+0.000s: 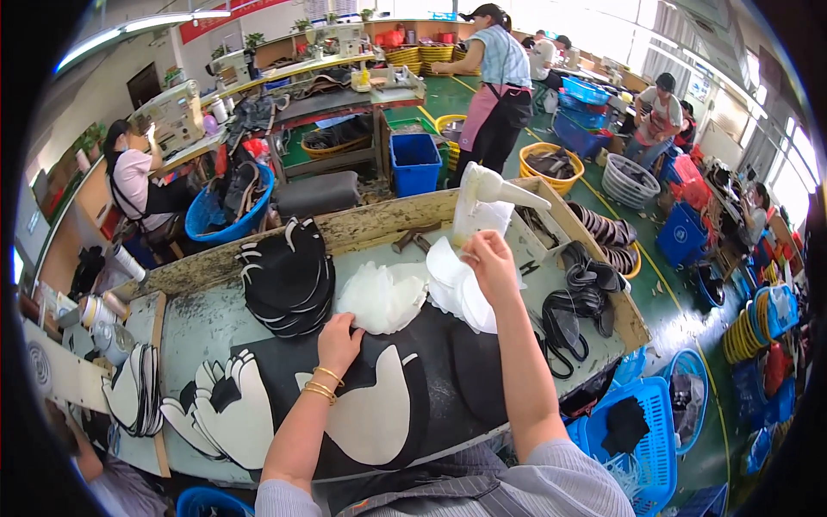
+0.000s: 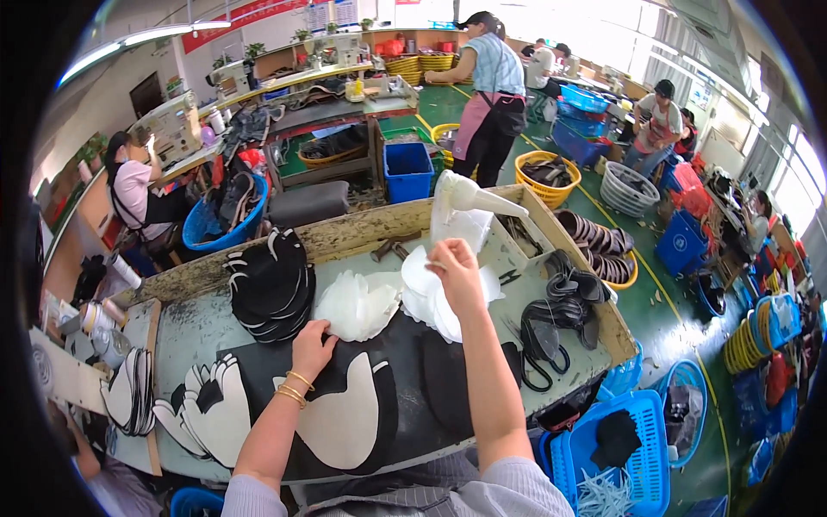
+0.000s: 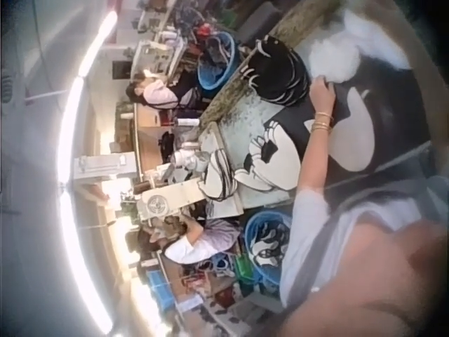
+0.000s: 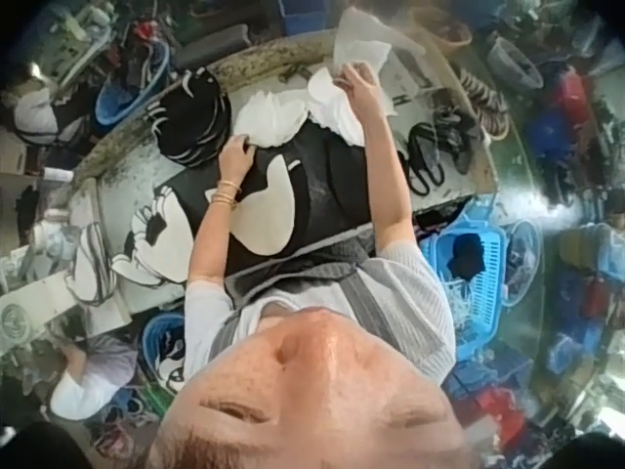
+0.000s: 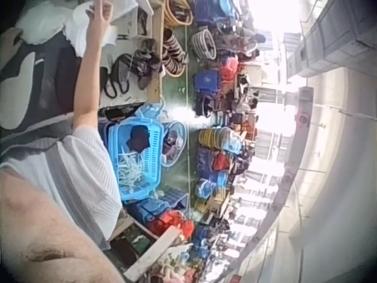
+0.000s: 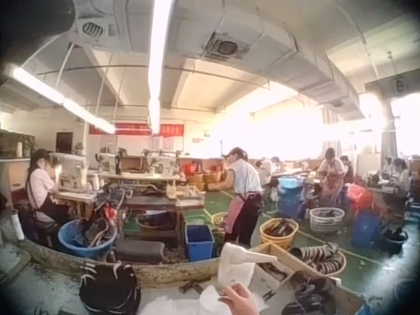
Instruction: Attaching lining or reinforcement pieces to shoe upper components in a factory environment.
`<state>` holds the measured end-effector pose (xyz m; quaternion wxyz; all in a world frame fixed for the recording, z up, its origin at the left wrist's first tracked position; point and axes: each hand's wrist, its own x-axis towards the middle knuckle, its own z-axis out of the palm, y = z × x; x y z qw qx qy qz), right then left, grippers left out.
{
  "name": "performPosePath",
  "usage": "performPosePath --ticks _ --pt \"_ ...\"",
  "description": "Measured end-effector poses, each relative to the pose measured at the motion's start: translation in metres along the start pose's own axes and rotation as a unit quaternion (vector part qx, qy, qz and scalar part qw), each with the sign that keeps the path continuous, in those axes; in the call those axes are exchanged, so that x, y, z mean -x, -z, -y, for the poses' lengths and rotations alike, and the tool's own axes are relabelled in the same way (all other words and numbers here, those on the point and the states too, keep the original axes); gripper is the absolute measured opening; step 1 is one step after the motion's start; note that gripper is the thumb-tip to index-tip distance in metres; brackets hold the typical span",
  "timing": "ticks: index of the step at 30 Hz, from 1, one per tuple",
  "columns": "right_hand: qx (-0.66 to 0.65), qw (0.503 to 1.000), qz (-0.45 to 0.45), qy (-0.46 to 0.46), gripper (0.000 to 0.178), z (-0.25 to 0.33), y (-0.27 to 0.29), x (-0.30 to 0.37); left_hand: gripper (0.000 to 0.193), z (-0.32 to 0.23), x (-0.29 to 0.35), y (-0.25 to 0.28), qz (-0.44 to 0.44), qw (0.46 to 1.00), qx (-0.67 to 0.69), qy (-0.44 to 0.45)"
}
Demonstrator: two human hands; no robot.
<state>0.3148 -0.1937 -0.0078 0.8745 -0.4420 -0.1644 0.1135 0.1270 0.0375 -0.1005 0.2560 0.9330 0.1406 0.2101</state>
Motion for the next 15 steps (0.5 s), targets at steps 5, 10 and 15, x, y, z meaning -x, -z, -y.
performPosePath --ticks 5,10,15 --pt "0.457 0.882 0.110 -0.045 0.039 -0.047 -0.037 0.029 0.036 0.001 0.003 -0.001 -0.003 1.000 -0.023 -0.017" --pt "0.583 0.797 0.151 0.037 0.051 -0.069 -0.023 0.032 0.033 -0.017 -0.006 -0.003 0.030 0.994 -0.032 -0.096" --pt "0.607 0.776 0.158 0.064 0.050 -0.078 -0.032 0.036 0.030 -0.013 -0.003 0.000 0.026 0.993 -0.070 -0.094"
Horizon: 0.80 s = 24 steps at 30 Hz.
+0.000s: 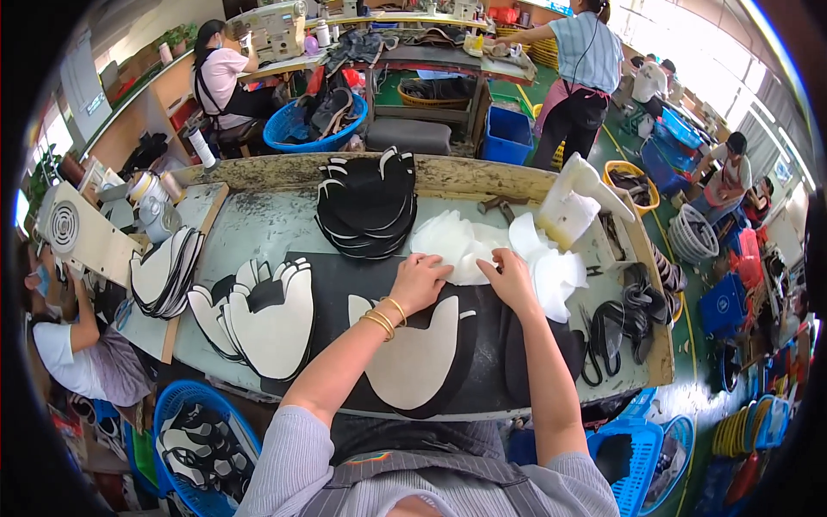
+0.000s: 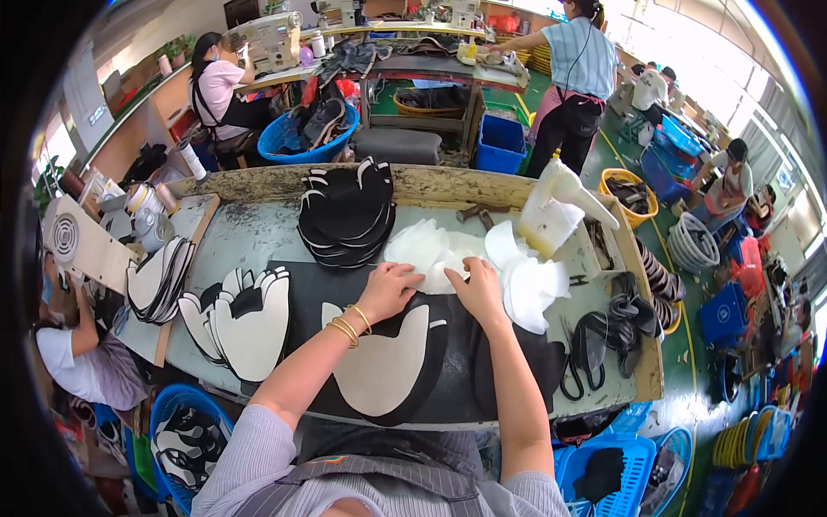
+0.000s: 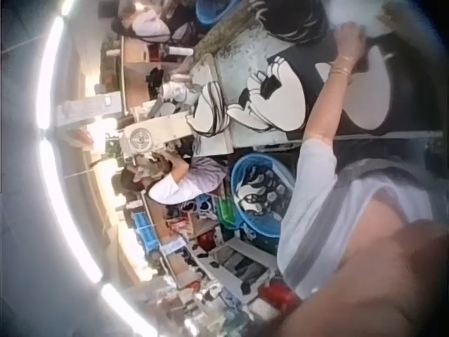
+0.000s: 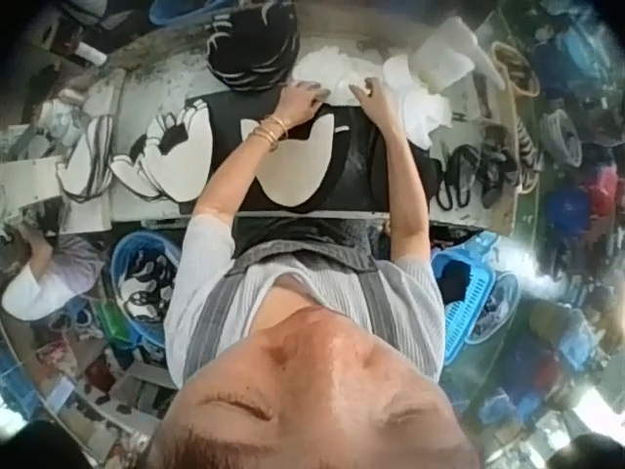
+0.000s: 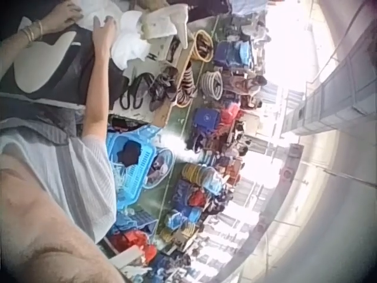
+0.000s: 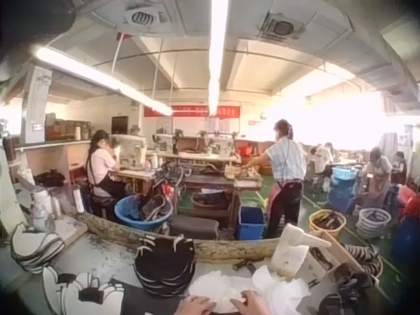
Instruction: Attaching lining or reinforcement pieces to shoe upper components in a factory environment.
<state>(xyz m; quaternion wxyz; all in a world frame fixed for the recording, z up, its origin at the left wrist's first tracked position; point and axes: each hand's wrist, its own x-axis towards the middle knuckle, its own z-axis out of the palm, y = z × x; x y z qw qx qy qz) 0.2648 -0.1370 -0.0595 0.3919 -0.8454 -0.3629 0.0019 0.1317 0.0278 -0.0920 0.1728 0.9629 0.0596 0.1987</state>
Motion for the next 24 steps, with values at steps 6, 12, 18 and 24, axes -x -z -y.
performPosePath --ticks 6,12,18,24 --pt "0.072 0.997 0.022 0.003 0.075 -0.009 -0.028 -0.018 0.038 -0.007 -0.001 -0.017 0.024 0.986 0.156 -0.060" --pt "0.049 0.995 0.052 -0.070 0.086 0.027 -0.045 -0.029 0.038 -0.010 0.003 -0.016 0.021 0.997 0.021 -0.071" --pt "0.028 0.991 -0.090 -0.094 0.025 -0.006 -0.046 -0.031 0.040 -0.012 -0.008 -0.019 0.032 0.998 0.018 -0.047" --pt "-0.214 0.877 -0.421 -0.088 0.010 -0.034 0.094 0.003 0.052 -0.009 -0.005 -0.015 0.073 0.997 0.019 -0.025"
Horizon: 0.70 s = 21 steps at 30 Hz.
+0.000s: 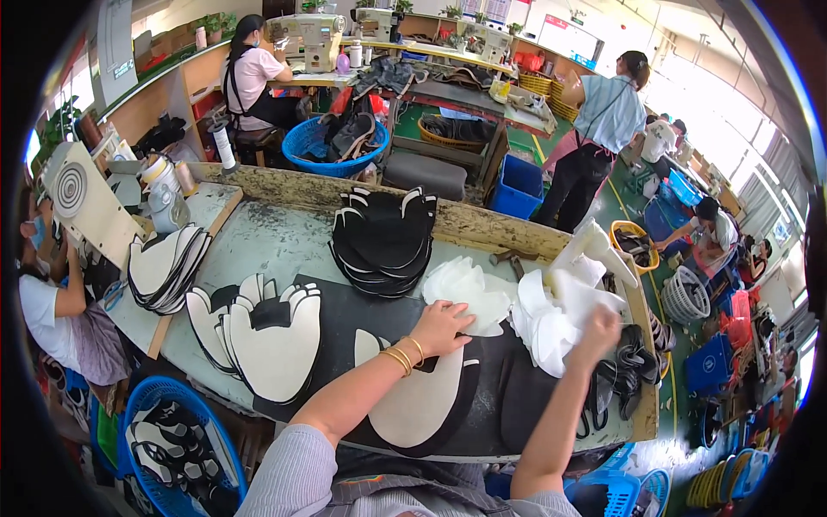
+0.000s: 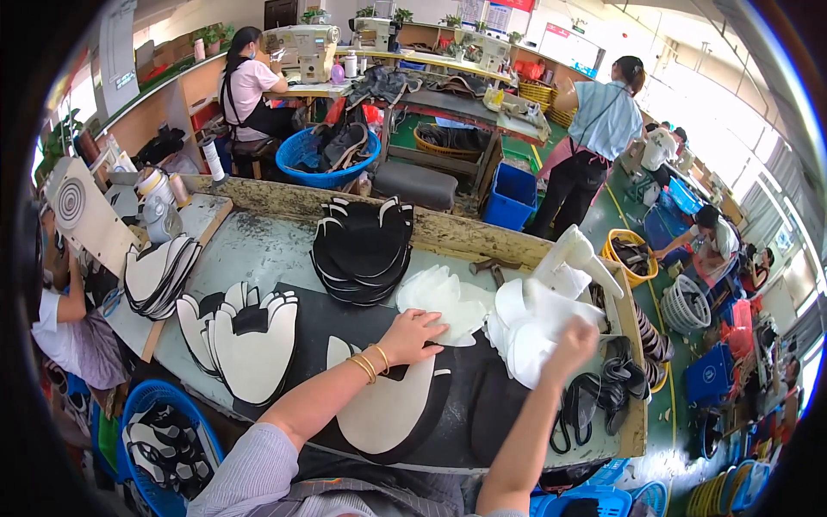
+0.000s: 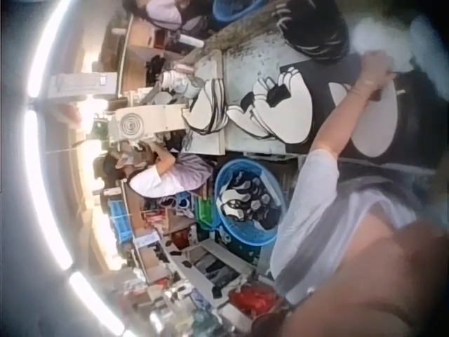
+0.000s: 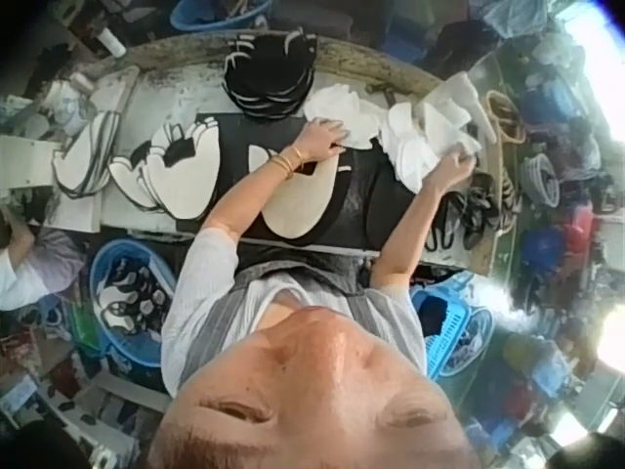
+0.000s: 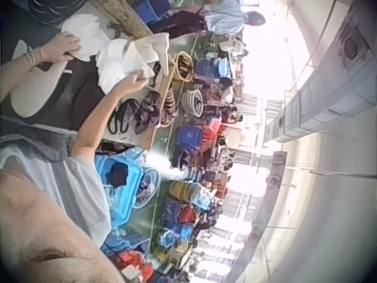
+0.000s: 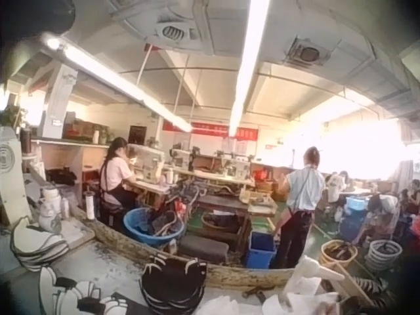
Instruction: Attaching lining or reinforcement pieces to shoe upper components in a factory environment.
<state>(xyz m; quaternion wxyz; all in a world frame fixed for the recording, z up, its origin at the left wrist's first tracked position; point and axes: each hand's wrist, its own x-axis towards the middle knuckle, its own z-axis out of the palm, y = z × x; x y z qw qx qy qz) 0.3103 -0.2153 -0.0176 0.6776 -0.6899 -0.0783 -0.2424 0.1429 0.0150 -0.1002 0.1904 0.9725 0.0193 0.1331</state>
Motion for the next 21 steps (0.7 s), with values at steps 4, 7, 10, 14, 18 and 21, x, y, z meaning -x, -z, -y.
performPosePath --ticks 4,7,10,14,18,21 --pt "0.132 0.977 0.158 0.057 0.010 0.073 0.047 0.032 0.062 -0.024 0.001 0.025 0.054 0.997 0.054 0.024" --pt "0.172 0.879 0.446 -0.005 0.006 0.112 0.047 0.096 0.065 -0.080 0.025 0.071 -0.120 0.930 0.328 -0.113" --pt "0.017 0.886 0.461 -0.034 0.012 0.121 0.049 0.129 0.046 -0.109 0.071 0.111 0.134 0.886 0.443 0.021" --pt "-0.112 0.939 0.323 -0.031 0.006 0.128 0.047 0.150 0.020 -0.104 0.124 0.120 0.032 0.787 0.604 0.123" --pt "-0.098 0.930 0.352 -0.039 0.009 0.113 0.032 0.179 0.020 -0.109 0.139 0.126 -0.137 0.692 0.680 0.200" --pt "-0.112 0.933 0.319 -0.125 0.014 0.099 0.023 0.185 0.017 -0.108 0.139 0.121 -0.189 0.647 0.709 0.207"
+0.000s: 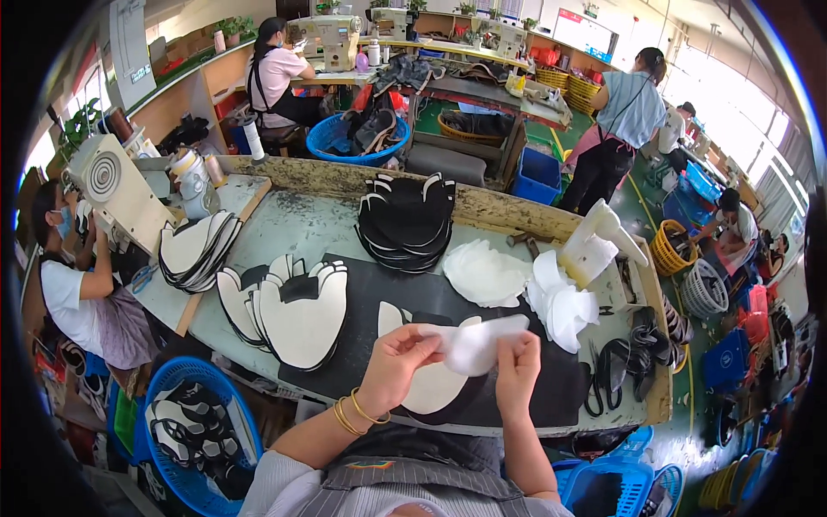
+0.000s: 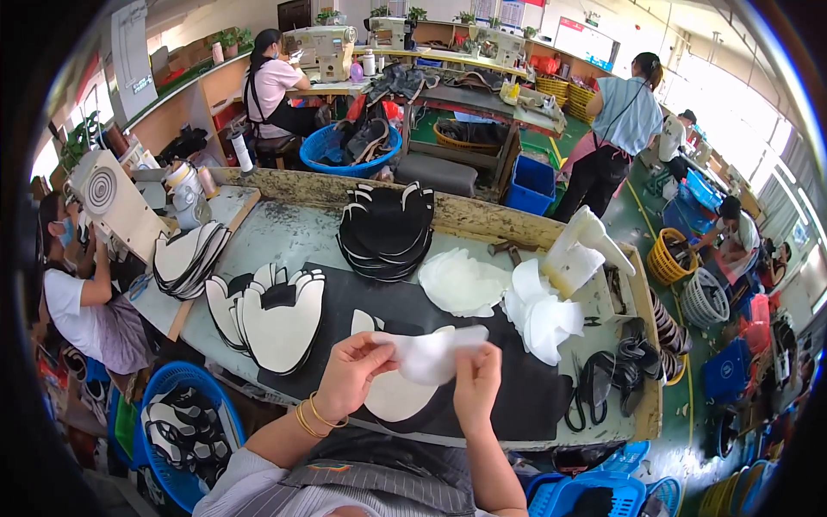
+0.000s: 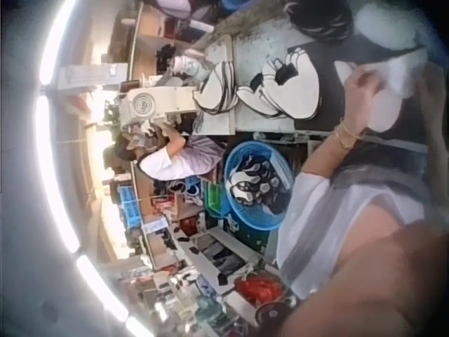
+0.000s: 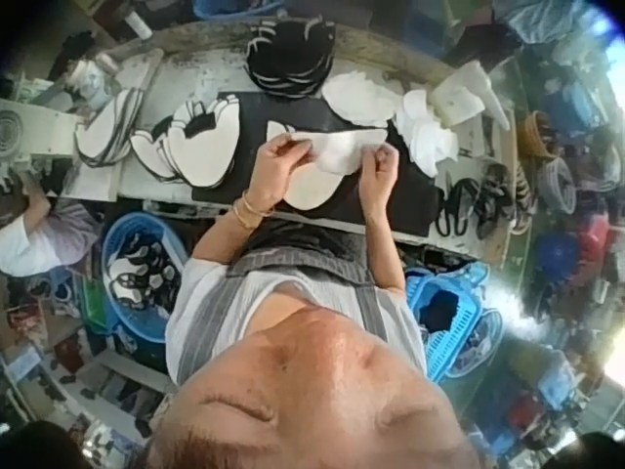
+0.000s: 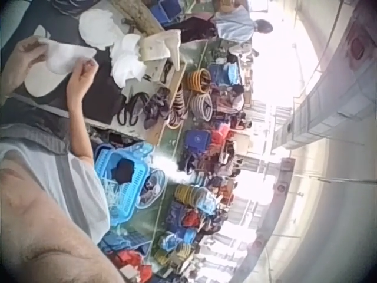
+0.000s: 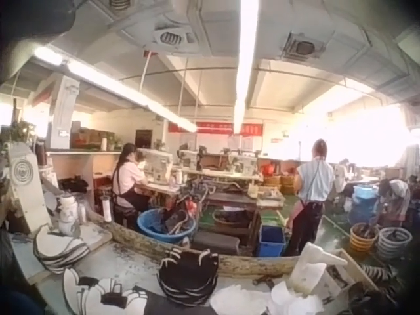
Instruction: Attaching lining or reinforcement pieces to shoe upper components in a factory environment.
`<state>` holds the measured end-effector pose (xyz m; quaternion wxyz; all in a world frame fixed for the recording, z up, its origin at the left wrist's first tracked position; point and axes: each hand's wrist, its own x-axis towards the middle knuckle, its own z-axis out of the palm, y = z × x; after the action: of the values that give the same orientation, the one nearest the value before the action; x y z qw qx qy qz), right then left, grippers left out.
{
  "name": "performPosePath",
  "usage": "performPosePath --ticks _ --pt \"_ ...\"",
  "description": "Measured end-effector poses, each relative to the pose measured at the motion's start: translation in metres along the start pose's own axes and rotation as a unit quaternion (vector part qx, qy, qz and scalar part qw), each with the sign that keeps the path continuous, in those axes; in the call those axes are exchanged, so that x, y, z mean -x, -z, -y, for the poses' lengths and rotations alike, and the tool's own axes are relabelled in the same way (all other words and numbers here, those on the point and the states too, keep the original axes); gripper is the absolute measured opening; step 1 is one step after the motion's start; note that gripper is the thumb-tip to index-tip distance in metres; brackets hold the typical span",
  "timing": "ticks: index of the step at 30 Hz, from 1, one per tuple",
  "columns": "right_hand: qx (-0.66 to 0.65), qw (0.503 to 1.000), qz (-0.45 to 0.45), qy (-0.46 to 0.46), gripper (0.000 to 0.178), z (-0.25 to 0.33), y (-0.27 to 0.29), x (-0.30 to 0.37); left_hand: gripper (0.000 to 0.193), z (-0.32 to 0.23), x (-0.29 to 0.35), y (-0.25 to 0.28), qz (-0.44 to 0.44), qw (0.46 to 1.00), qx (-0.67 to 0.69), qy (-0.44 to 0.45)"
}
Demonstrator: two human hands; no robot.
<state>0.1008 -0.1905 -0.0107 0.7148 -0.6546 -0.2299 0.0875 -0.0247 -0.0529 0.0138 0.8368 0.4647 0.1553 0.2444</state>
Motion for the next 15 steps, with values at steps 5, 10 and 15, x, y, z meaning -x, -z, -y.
performPosePath --ticks 5,10,15 --pt "0.281 0.890 -0.035 0.356 0.020 0.040 -0.002 0.015 0.016 -0.003 0.003 -0.016 -0.029 0.999 -0.018 0.024" --pt "0.271 0.879 0.030 0.391 0.020 0.057 -0.026 0.010 0.020 0.003 0.008 -0.024 0.018 0.999 0.039 -0.020" --pt "0.245 0.896 0.003 0.370 0.018 0.060 -0.020 0.003 0.022 -0.022 0.013 -0.017 0.000 1.000 0.025 0.002"
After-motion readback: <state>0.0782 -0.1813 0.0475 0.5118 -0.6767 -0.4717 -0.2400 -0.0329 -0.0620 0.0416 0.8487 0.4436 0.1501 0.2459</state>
